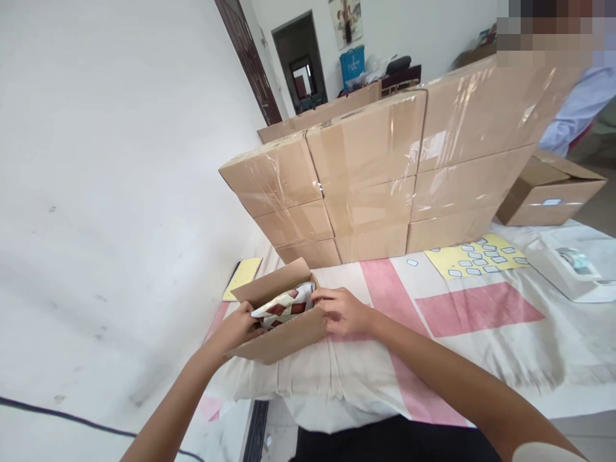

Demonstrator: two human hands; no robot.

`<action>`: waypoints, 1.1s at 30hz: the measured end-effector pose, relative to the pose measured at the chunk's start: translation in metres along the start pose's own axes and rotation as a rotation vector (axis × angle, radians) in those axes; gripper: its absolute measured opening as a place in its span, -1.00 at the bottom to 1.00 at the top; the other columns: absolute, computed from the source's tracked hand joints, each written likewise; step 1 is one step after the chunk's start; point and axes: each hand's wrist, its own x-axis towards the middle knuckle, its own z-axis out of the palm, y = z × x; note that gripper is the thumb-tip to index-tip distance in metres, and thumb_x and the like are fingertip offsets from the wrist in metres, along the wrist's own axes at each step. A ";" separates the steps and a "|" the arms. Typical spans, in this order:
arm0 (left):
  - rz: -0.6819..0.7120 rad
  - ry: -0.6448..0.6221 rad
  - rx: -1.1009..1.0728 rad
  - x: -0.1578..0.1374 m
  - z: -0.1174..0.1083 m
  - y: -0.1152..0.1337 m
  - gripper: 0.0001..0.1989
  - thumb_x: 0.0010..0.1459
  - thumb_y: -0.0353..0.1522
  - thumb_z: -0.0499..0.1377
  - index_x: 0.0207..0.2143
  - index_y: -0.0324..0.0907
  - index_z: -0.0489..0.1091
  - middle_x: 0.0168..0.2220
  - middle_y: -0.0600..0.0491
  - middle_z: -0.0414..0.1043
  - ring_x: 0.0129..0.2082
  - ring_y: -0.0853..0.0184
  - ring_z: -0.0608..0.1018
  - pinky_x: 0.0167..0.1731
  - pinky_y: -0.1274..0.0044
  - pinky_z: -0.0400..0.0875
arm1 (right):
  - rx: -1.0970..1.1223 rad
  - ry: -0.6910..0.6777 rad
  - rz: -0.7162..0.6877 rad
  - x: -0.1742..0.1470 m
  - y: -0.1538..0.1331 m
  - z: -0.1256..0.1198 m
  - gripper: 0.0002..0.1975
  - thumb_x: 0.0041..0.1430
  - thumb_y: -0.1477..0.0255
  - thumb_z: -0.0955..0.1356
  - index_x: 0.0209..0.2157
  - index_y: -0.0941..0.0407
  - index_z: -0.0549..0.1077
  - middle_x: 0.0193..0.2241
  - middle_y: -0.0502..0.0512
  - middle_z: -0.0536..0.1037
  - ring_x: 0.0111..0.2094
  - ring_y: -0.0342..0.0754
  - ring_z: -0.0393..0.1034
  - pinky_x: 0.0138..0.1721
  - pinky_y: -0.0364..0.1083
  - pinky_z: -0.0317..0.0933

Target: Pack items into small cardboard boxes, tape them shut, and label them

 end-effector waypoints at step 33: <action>0.630 0.292 0.242 0.008 0.023 0.001 -0.43 0.41 -0.07 -0.14 0.42 0.18 0.00 0.02 0.07 0.58 0.00 0.21 0.54 -0.03 0.47 0.45 | -0.378 -0.041 -0.095 0.001 0.006 -0.016 -0.62 0.06 0.04 0.38 -0.33 0.08 0.47 -0.50 0.04 0.52 -0.18 0.09 0.28 -0.17 0.08 0.08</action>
